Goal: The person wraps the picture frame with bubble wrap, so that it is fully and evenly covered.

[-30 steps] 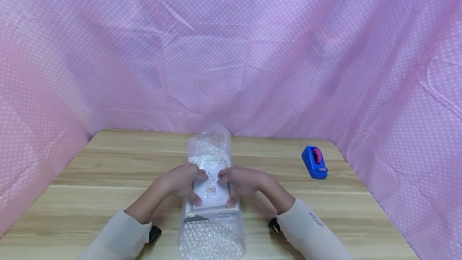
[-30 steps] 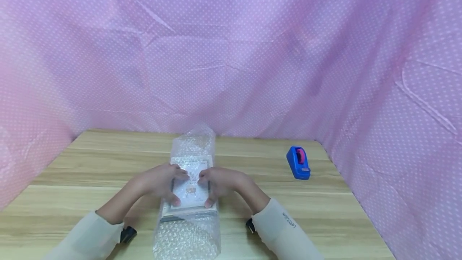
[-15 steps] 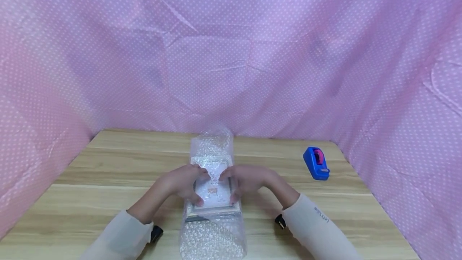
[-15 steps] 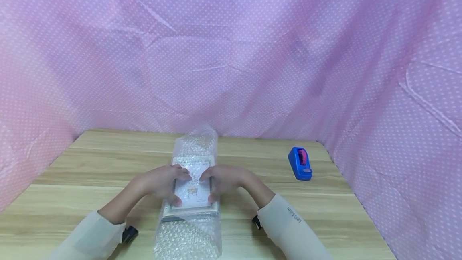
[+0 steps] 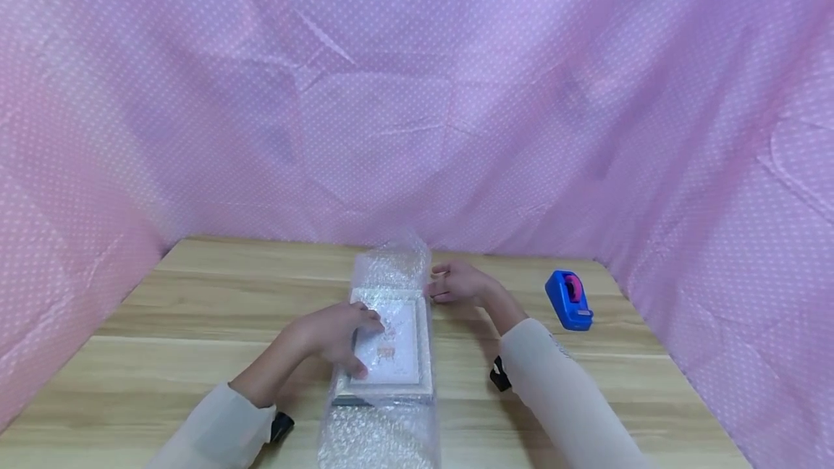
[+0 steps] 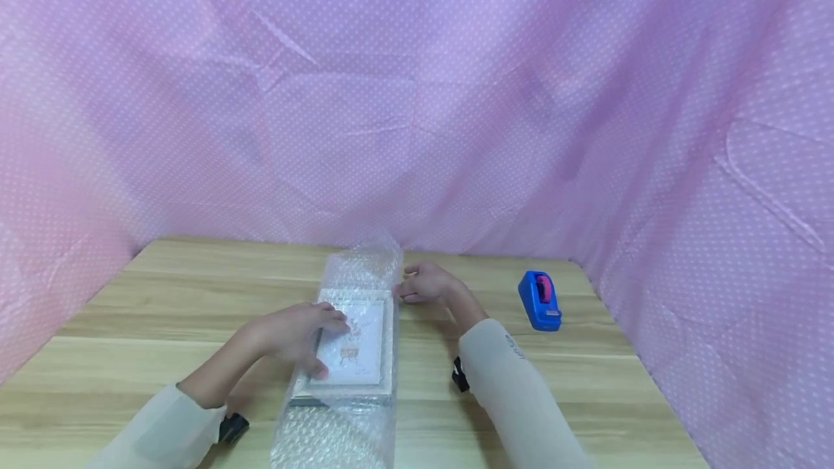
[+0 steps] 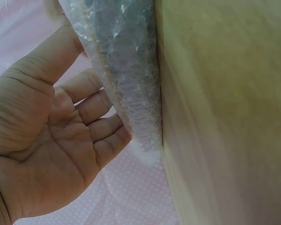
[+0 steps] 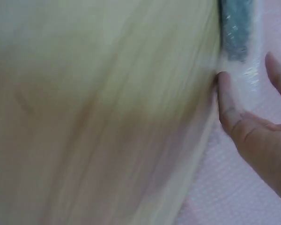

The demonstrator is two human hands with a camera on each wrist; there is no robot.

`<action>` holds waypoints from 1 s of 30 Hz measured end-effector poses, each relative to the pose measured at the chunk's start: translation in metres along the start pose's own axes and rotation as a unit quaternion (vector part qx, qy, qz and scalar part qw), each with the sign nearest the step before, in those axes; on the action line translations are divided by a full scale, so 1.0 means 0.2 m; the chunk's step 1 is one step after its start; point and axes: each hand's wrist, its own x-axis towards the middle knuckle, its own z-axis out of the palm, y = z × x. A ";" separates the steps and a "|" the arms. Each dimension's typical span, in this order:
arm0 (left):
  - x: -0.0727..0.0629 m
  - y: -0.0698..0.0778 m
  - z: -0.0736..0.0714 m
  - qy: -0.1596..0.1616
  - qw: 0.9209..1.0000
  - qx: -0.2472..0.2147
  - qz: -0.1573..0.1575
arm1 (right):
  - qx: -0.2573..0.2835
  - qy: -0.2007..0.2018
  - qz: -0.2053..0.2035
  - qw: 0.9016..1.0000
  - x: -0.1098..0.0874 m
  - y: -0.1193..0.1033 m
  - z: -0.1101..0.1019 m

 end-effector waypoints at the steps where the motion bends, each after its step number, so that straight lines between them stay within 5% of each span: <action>1: 0.00 0.00 0.00 -0.001 1.000 -0.002 0.001 | 0.007 -0.004 0.003 1.000 0.02 0.01 0.00; 11: 0.00 0.00 0.00 -0.002 1.000 0.002 0.002 | 0.033 -0.003 0.026 0.999 0.11 0.01 0.03; 16: 0.00 -0.01 0.00 0.001 1.000 0.000 0.008 | -0.004 -0.006 0.016 1.000 0.13 -0.01 0.04; 24: 0.00 0.00 0.00 -0.002 1.000 -0.009 0.003 | 0.010 0.027 0.001 1.000 0.16 0.00 0.06; 30: 0.00 0.00 0.00 -0.002 1.000 -0.003 0.004 | -0.026 0.000 -0.035 0.999 0.17 -0.02 0.05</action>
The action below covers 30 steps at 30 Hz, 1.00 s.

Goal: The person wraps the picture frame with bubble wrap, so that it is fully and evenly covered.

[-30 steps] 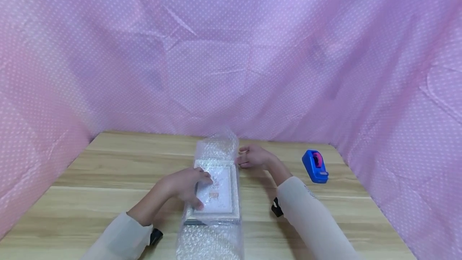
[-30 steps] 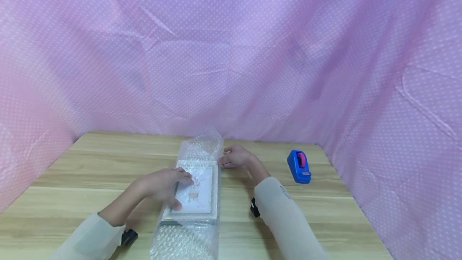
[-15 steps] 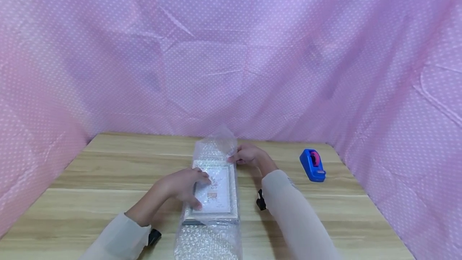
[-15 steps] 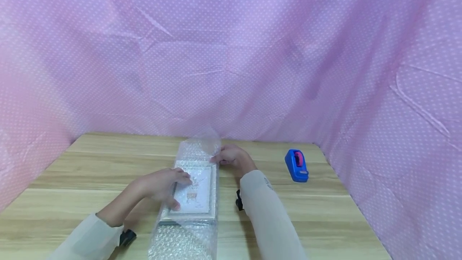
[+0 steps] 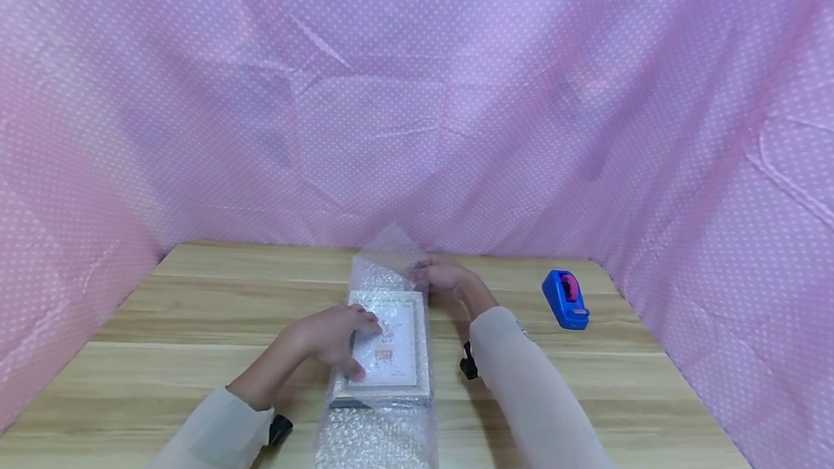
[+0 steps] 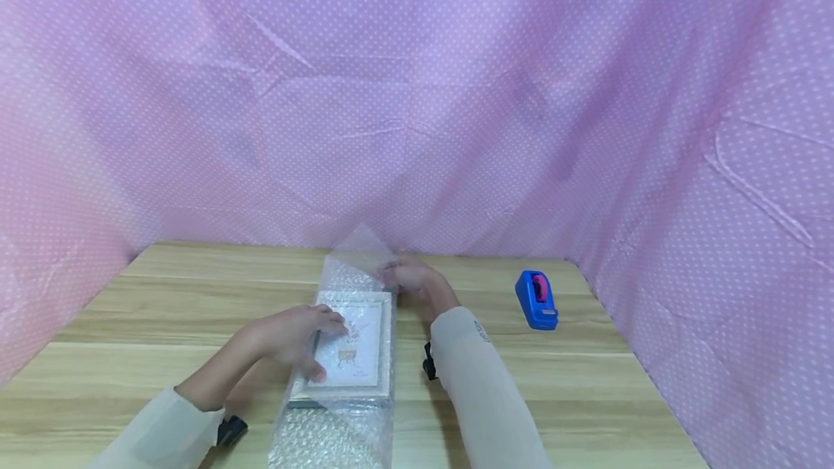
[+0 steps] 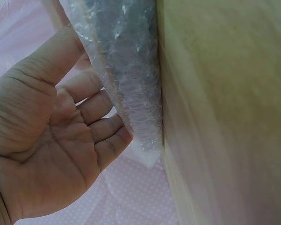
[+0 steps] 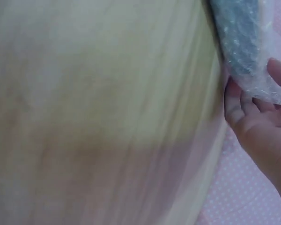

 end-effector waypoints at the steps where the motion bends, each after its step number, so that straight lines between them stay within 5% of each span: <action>1: 0.00 0.00 0.00 0.001 1.000 0.001 0.001 | -0.013 -0.007 -0.007 1.000 0.00 -0.01 0.00; 9: 0.00 0.01 0.00 -0.003 1.000 -0.002 0.000 | -0.157 -0.014 -0.066 0.985 -0.02 -0.07 0.05; 16: -0.01 0.02 0.01 -0.004 1.000 0.018 0.012 | -0.142 0.032 -0.073 0.987 -0.04 -0.07 0.08; 22: 0.01 0.03 0.01 -0.011 1.000 0.019 -0.004 | -0.150 0.024 -0.161 0.975 -0.06 -0.02 0.09; 26: 0.01 0.03 0.02 -0.014 1.000 0.013 -0.018 | -0.219 0.014 -0.245 0.944 -0.09 0.00 0.08; 30: 0.00 0.02 0.01 -0.015 0.999 0.019 -0.027 | -0.355 -0.007 -0.330 0.875 -0.14 -0.04 0.08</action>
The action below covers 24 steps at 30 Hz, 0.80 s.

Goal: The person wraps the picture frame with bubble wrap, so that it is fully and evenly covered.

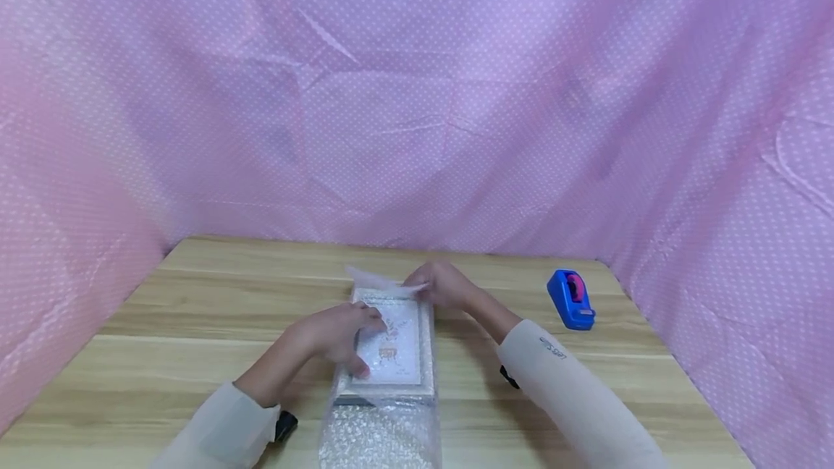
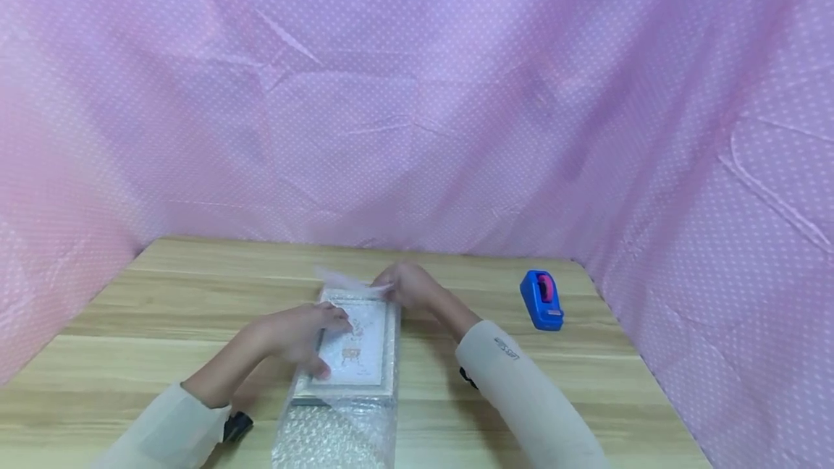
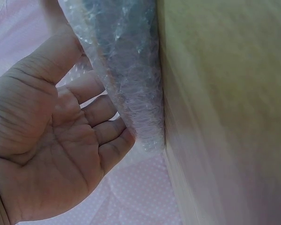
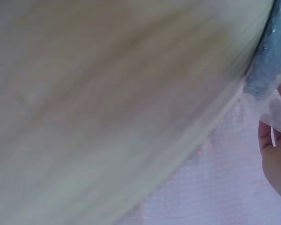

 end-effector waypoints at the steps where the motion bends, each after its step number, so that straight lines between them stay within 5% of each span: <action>1: 0.00 0.00 0.00 -0.001 1.000 0.001 0.000 | -0.035 -0.008 -0.021 0.999 0.00 -0.02 -0.01; 4: -0.01 -0.01 -0.01 -0.001 1.000 0.001 -0.001 | -0.115 -0.027 -0.068 0.991 -0.01 -0.08 -0.03; 8: -0.01 -0.01 0.00 -0.003 1.000 -0.001 -0.003 | -0.181 -0.030 -0.076 0.980 -0.03 -0.15 -0.04; 15: 0.00 -0.01 0.00 -0.012 1.000 0.008 -0.005 | -0.256 0.036 -0.144 0.955 -0.11 -0.25 -0.01; 24: 0.02 -0.02 0.00 0.005 1.000 -0.021 -0.005 | -0.245 0.015 -0.066 0.967 -0.20 -0.32 0.04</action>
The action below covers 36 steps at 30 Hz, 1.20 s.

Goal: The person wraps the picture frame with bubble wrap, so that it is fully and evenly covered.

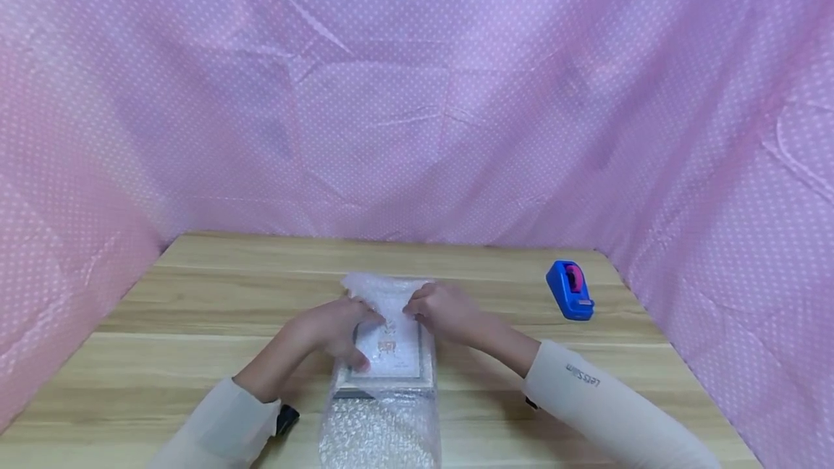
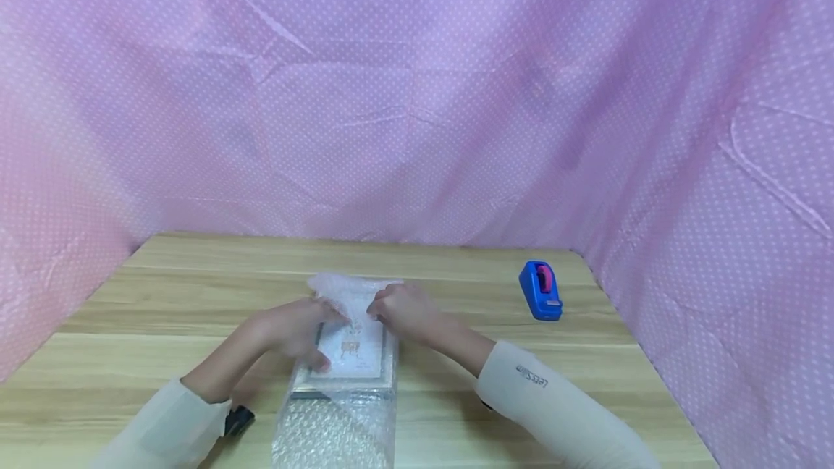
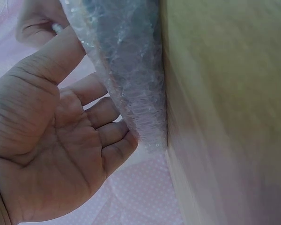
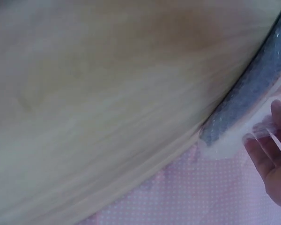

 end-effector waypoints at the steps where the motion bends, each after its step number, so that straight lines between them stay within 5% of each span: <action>1: 0.00 0.00 0.00 0.004 1.000 -0.008 -0.003 | 0.009 -0.004 0.003 1.000 0.00 0.00 0.00; 11: 0.00 0.02 0.01 0.017 0.999 -0.024 -0.013 | 0.083 -0.068 0.019 0.994 -0.02 0.00 -0.03; 23: -0.02 0.03 0.01 0.017 0.999 -0.035 -0.017 | 0.079 -0.103 -0.020 0.991 -0.04 -0.01 -0.01; 28: -0.02 0.03 0.01 0.017 0.999 -0.032 -0.017 | 0.106 -0.126 0.017 0.986 -0.03 -0.04 -0.02; 36: -0.02 0.02 0.02 0.017 0.999 -0.036 -0.024 | 0.035 -0.169 0.015 0.985 -0.02 -0.09 -0.02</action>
